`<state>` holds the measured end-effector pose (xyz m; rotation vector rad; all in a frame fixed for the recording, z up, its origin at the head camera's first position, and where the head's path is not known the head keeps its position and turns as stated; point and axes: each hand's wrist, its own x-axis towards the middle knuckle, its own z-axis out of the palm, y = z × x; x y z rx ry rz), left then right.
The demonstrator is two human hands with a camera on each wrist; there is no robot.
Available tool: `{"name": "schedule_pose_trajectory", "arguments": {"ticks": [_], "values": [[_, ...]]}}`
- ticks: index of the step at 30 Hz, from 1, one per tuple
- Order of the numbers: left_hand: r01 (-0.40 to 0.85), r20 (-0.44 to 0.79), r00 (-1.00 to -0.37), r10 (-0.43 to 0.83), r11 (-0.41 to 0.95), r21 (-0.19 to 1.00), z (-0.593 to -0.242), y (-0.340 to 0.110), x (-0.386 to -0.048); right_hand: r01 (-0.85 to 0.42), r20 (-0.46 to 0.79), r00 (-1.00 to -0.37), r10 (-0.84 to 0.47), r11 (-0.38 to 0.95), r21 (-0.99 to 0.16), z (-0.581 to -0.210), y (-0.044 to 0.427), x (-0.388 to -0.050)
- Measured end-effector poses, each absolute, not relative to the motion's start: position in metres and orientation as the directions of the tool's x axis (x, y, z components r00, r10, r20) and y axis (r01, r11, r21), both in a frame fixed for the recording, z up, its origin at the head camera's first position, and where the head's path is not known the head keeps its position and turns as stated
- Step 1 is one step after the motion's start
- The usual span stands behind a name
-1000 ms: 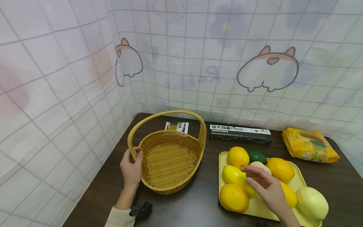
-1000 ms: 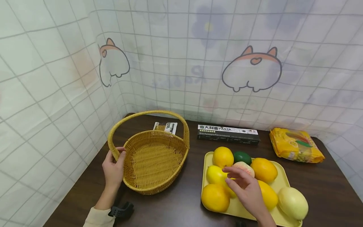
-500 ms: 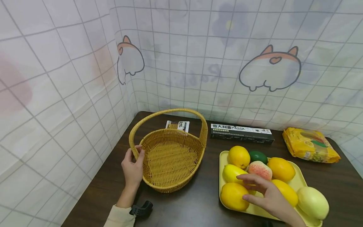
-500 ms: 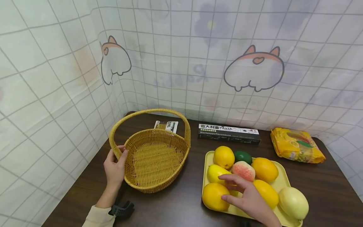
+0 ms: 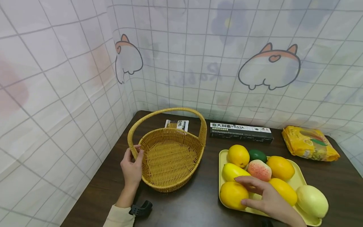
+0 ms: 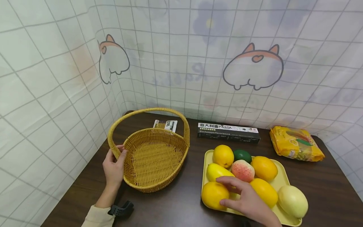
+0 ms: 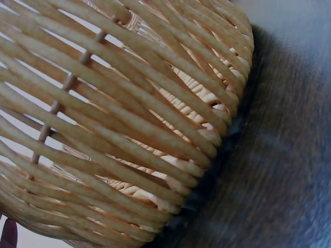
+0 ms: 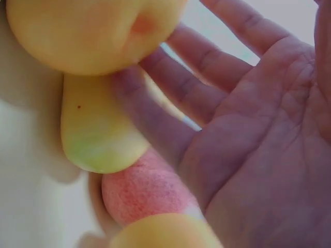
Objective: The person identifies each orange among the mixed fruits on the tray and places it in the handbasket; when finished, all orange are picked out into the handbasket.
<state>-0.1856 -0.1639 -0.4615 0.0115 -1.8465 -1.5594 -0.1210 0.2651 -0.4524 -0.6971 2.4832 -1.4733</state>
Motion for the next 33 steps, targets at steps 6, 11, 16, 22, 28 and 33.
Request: {"name": "schedule_pose_trajectory", "arguments": {"ticks": [6, 11, 16, 22, 28, 33], "values": [[0.432, 0.509, -0.745, -0.432, 0.270, 0.860, -0.461, -0.164, -0.186, -0.361, 0.110, -0.856, -0.505, 0.431, -0.827, -0.455, 0.263, -0.120], [0.442, 0.524, -0.735, -0.430, 0.282, 0.852, -0.461, -0.163, -0.187, -0.373, 0.107, -0.861, -0.498, 0.474, -0.798, -0.457, 0.260, -0.120], [0.432, 0.518, -0.735, -0.438, 0.286, 0.855, -0.462, -0.163, -0.186, -0.389, 0.105, -0.857, -0.504, 0.500, -0.774, -0.459, 0.256, -0.120], [0.422, 0.506, -0.744, -0.436, 0.281, 0.862, -0.462, -0.164, -0.186, -0.364, 0.071, -0.876, -0.477, 0.557, -0.747, -0.460, 0.249, -0.120], [0.417, 0.504, -0.743, -0.441, 0.284, 0.863, -0.461, -0.163, -0.186, -0.393, 0.106, -0.874, -0.474, 0.562, -0.728, -0.462, 0.247, -0.119], [0.419, 0.506, -0.742, -0.440, 0.284, 0.862, -0.460, -0.163, -0.185, -0.393, 0.117, -0.869, -0.480, 0.527, -0.754, -0.462, 0.246, -0.119]]}}
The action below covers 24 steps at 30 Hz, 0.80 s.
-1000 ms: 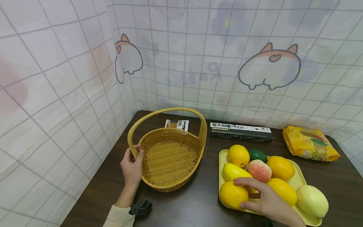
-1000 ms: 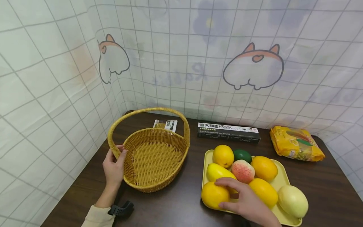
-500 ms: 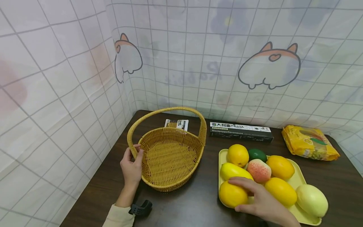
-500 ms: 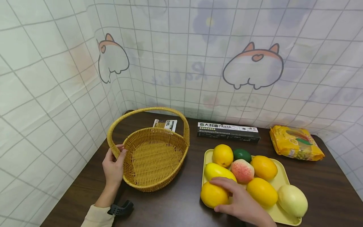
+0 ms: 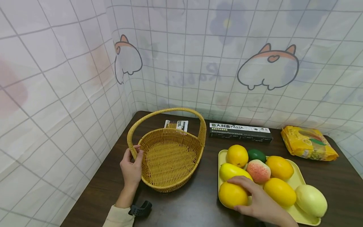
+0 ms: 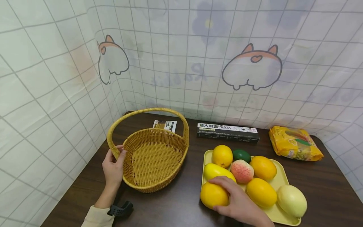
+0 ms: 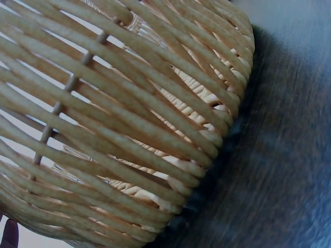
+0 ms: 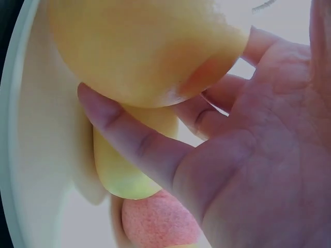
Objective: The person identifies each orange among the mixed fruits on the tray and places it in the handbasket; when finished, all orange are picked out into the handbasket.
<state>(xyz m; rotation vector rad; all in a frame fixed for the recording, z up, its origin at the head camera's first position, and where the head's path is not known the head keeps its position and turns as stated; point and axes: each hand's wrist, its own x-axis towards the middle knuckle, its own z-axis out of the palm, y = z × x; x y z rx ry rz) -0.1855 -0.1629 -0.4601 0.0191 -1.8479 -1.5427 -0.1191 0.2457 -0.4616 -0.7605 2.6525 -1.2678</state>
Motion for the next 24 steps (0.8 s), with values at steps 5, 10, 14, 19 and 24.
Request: {"name": "schedule_pose_trajectory", "arguments": {"ticks": [5, 10, 14, 19, 24], "values": [[0.426, 0.515, -0.737, -0.438, 0.290, 0.857, -0.4603, -0.1631, -0.1858, -0.389, 0.147, -0.880, -0.452, 0.507, -0.769, -0.4614, 0.2450, -0.1197], [0.426, 0.518, -0.733, -0.441, 0.297, 0.855, -0.4614, -0.1635, -0.1861, -0.386, 0.170, -0.891, -0.420, 0.505, -0.772, -0.4626, 0.2449, -0.1204], [0.428, 0.521, -0.732, -0.439, 0.298, 0.853, -0.4615, -0.1635, -0.1861, -0.369, 0.166, -0.900, -0.403, 0.503, -0.781, -0.4621, 0.2453, -0.1204], [0.431, 0.521, -0.732, -0.439, 0.293, 0.853, -0.4606, -0.1633, -0.1855, -0.335, 0.141, -0.912, -0.386, 0.499, -0.799, -0.4609, 0.2465, -0.1204], [0.427, 0.515, -0.736, -0.439, 0.288, 0.857, -0.4595, -0.1631, -0.1850, -0.287, 0.108, -0.926, -0.361, 0.492, -0.822, -0.4593, 0.2481, -0.1199]]}}
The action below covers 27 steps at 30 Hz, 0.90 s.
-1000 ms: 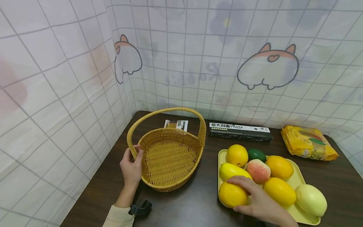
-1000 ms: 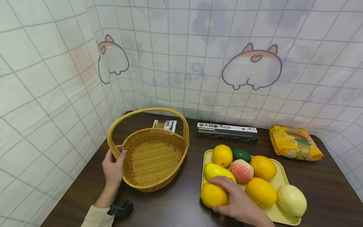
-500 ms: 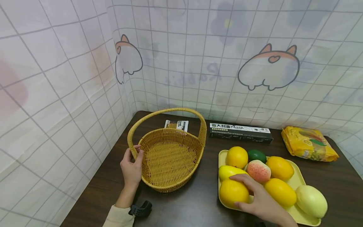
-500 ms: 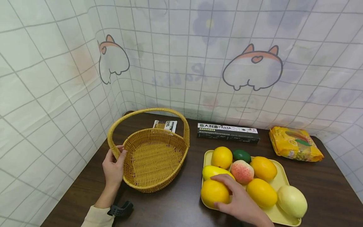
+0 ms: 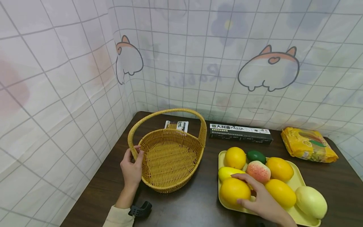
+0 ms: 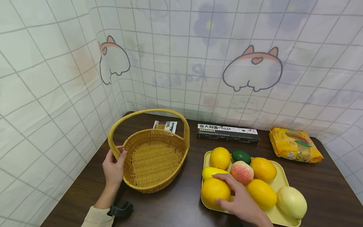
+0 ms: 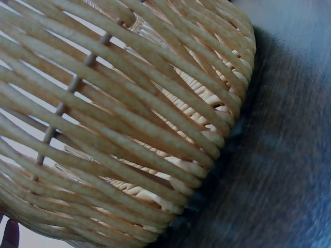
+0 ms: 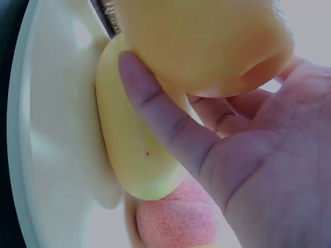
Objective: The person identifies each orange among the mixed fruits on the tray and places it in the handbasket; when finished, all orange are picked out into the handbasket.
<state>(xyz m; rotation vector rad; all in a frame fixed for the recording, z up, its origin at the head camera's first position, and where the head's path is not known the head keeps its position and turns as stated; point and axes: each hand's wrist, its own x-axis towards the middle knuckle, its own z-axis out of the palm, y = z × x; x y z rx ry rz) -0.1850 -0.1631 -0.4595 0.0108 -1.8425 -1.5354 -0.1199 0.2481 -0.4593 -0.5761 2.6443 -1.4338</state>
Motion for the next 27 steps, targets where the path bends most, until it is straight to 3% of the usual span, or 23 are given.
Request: {"name": "schedule_pose_trajectory", "arguments": {"ticks": [14, 27], "values": [[0.429, 0.528, -0.726, -0.440, 0.311, 0.848, -0.460, -0.163, -0.185, -0.310, 0.234, -0.924, -0.303, 0.236, -0.921, -0.457, 0.247, -0.124], [0.435, 0.539, -0.721, -0.435, 0.321, 0.841, -0.458, -0.166, -0.184, -0.327, 0.271, -0.926, -0.263, 0.199, -0.924, -0.453, 0.234, -0.128]]}}
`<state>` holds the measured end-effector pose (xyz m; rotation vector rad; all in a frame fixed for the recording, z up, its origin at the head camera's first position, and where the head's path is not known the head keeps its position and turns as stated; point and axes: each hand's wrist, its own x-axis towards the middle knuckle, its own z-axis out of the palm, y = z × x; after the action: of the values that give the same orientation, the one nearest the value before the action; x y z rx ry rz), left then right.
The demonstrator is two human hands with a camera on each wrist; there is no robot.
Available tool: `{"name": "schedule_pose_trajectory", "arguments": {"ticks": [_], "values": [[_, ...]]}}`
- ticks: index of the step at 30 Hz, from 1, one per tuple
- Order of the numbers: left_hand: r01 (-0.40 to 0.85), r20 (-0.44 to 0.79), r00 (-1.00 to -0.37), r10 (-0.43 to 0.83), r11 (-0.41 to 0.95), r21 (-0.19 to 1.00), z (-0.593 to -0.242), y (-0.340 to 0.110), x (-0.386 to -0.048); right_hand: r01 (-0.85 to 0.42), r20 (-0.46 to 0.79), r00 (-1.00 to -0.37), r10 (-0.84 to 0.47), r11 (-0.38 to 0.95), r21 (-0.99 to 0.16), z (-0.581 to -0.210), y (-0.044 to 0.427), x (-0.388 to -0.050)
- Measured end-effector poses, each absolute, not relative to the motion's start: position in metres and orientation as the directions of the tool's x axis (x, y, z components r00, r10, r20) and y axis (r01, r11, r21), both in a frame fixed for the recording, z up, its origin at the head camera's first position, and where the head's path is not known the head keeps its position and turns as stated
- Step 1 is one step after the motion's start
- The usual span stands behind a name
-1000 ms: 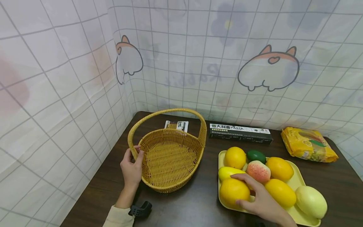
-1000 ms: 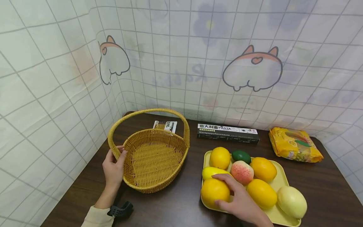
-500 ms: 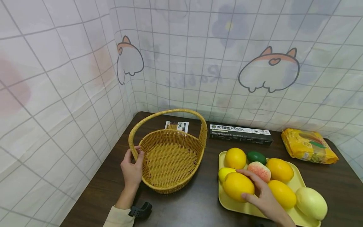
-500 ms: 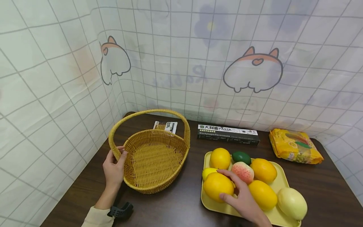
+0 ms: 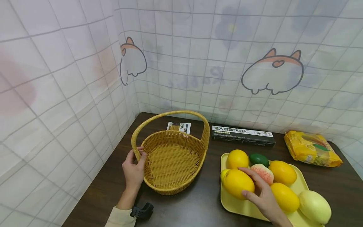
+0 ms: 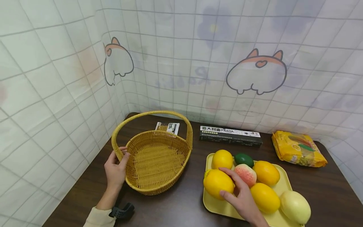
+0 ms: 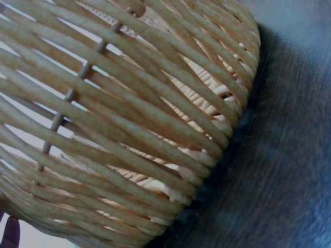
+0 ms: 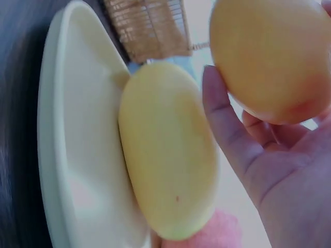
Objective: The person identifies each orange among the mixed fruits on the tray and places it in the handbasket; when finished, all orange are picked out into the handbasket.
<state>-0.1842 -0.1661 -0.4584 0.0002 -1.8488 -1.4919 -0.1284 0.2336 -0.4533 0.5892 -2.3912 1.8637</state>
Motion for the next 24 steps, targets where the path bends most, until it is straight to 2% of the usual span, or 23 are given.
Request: {"name": "schedule_pose_trajectory", "arguments": {"ticks": [8, 15, 24], "values": [[0.447, 0.557, -0.710, -0.430, 0.336, 0.829, -0.461, -0.166, -0.186, -0.382, 0.332, -0.886, -0.325, 0.104, -0.918, -0.441, 0.217, -0.133], [0.451, 0.567, -0.705, -0.427, 0.347, 0.822, -0.461, -0.167, -0.186, -0.447, 0.391, -0.848, -0.357, 0.087, -0.890, -0.437, 0.193, -0.148], [0.448, 0.564, -0.704, -0.431, 0.347, 0.824, -0.461, -0.167, -0.186, -0.390, 0.316, -0.869, -0.381, 0.134, -0.911, -0.437, 0.167, -0.162]]}}
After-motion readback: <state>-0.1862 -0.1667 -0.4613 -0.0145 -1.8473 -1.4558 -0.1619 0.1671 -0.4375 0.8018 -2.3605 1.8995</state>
